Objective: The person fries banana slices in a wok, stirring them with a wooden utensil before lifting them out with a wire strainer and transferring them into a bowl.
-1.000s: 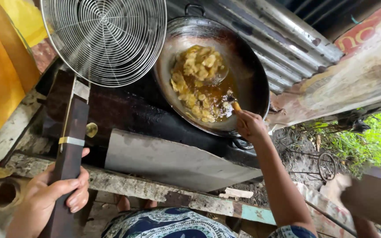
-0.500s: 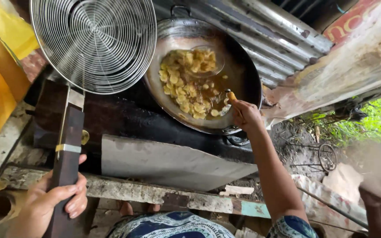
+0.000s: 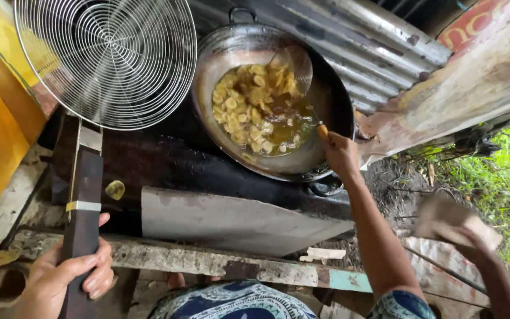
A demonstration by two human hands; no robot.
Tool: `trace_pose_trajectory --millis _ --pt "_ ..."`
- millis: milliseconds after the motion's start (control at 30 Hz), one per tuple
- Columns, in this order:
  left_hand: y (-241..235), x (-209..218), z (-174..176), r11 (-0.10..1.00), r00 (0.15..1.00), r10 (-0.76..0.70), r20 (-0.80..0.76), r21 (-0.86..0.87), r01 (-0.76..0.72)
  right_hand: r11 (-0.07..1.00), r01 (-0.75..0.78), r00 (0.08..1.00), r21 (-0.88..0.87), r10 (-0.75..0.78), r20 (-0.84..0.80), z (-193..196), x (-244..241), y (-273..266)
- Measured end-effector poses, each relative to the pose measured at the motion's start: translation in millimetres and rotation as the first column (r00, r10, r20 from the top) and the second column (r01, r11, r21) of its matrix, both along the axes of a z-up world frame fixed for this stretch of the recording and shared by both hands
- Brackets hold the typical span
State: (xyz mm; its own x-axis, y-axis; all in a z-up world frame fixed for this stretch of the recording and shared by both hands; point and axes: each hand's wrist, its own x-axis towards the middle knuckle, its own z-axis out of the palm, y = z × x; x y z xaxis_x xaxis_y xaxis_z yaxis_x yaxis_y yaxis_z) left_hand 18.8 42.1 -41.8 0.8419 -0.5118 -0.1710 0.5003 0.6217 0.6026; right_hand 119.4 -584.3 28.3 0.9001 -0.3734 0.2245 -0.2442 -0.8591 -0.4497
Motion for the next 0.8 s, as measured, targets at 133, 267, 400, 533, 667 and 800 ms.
trace_pose_trajectory --millis 133,267,400,533,667,800 --pt "4 9 -6 1.0 0.999 -0.024 0.036 0.018 0.023 0.91 -0.031 0.999 -0.413 0.021 -0.028 0 17 -3" --pt "2 4 -5 0.997 0.999 -0.015 0.045 0.074 0.011 0.803 -0.116 0.965 -0.585 -0.048 -0.257 -19 72 8" --pt "-2 10 -1 0.998 0.996 -0.047 0.074 -0.036 0.05 0.742 -0.353 0.921 -0.57 0.171 -0.349 -1 61 33" --pt "-6 8 6 0.999 0.994 -0.017 0.109 0.042 0.013 0.842 -0.239 0.926 -0.484 0.048 -0.375 60 14 25" --pt "-9 10 12 0.995 0.997 -0.028 0.071 0.099 0.021 0.933 -0.062 0.766 -0.355 -0.183 -0.616 89 -9 -18" --pt "-12 7 15 0.997 0.996 0.006 0.092 0.071 -0.013 0.997 0.051 0.626 -0.054 -0.074 -0.777 98 -27 -65"
